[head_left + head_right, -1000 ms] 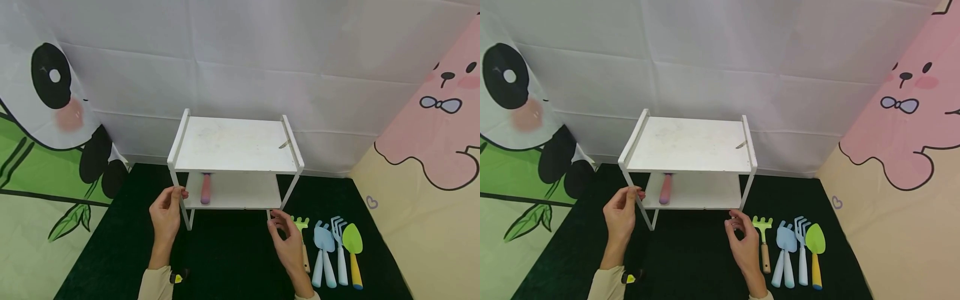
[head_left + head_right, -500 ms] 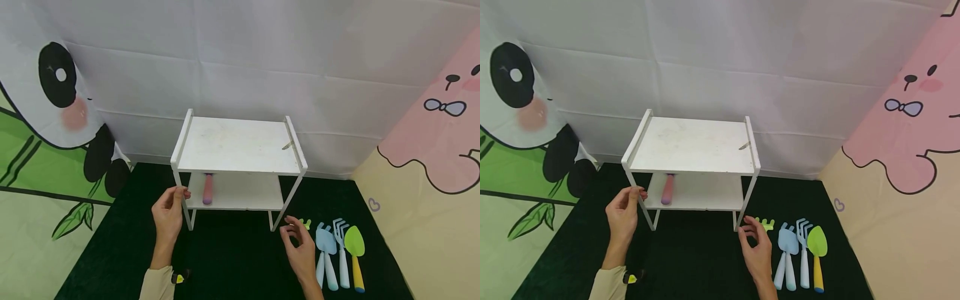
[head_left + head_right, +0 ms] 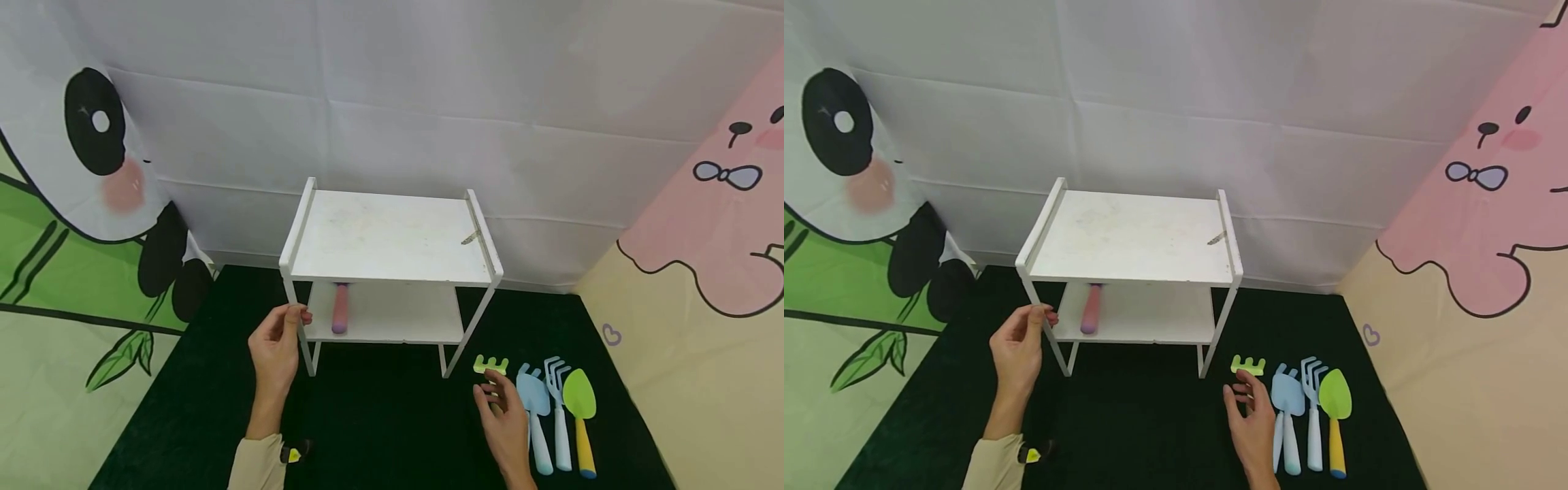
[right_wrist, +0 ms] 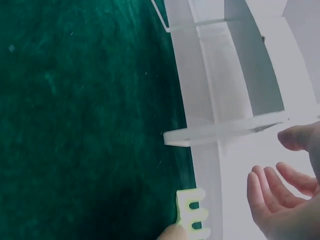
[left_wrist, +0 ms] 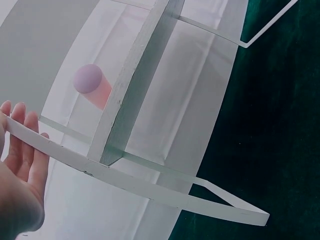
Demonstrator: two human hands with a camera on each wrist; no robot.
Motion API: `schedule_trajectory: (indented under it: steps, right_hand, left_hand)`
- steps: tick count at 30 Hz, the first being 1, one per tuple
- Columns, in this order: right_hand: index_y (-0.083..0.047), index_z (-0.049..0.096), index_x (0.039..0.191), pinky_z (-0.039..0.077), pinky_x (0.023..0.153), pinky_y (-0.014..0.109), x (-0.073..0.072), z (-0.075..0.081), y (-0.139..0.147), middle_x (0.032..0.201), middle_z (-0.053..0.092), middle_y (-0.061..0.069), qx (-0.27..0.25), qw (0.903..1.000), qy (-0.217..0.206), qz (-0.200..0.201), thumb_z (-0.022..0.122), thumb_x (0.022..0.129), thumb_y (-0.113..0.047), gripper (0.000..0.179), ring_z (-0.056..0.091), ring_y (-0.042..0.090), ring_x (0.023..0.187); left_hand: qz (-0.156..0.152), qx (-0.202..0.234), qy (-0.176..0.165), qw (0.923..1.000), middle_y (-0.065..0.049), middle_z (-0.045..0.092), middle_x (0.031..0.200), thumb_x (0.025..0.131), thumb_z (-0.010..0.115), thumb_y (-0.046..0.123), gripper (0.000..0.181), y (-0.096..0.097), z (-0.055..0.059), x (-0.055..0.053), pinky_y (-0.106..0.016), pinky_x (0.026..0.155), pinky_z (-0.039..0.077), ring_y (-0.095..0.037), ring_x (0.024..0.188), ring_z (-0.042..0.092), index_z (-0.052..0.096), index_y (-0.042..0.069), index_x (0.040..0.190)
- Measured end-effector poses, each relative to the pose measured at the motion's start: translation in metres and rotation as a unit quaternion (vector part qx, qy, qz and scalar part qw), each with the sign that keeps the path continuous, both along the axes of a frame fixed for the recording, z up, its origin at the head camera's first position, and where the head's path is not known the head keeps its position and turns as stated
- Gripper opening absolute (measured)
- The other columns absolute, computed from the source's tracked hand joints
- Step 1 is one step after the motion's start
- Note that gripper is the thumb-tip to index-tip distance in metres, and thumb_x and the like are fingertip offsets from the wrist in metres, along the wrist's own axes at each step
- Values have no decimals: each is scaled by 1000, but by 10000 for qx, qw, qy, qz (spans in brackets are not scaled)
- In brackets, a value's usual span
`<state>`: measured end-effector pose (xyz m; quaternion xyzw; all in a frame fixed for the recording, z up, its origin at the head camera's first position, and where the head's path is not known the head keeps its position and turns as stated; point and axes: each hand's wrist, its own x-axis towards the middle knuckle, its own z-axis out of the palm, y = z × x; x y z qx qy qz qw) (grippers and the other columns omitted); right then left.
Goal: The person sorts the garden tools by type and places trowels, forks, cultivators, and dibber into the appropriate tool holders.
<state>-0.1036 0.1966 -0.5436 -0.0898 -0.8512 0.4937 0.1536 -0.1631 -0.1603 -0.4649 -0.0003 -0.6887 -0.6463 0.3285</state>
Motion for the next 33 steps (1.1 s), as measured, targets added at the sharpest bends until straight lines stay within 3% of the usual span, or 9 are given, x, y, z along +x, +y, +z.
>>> schedule_trajectory:
  steps: [7,15,24,33]
  right_hand:
    - [-5,56,137,54,87,23,2,-2,15,133,60,16,-48,9972,-743,-103,68,101,-15,39,64,25,109]
    - [0,57,136,52,79,18,5,-11,28,129,62,21,213,9941,-1034,-248,66,100,-11,39,65,28,106]
    - [6,55,135,57,86,44,7,-18,39,130,59,29,546,9885,-1396,-175,62,102,-10,37,63,36,107]
    - [12,51,137,55,89,53,3,-25,46,129,54,33,1074,9765,-1836,355,65,97,-2,44,61,40,109]
  left_hand:
    - [-26,0,11,10000,-7,75,92,107,56,10,22,0,1,-1,-20,91,53,-11,85,70,71,-6,104]
    - [-45,-6,24,10000,-9,75,93,107,56,10,22,1,2,-1,-20,91,53,-10,85,70,72,-5,105]
    - [-102,72,-22,9999,-10,74,93,107,56,11,22,3,2,-2,-19,91,53,-9,85,70,72,-5,104]
    - [-34,23,-23,10000,-17,74,95,106,57,9,20,2,4,1,-18,90,53,-8,85,70,73,-3,105]
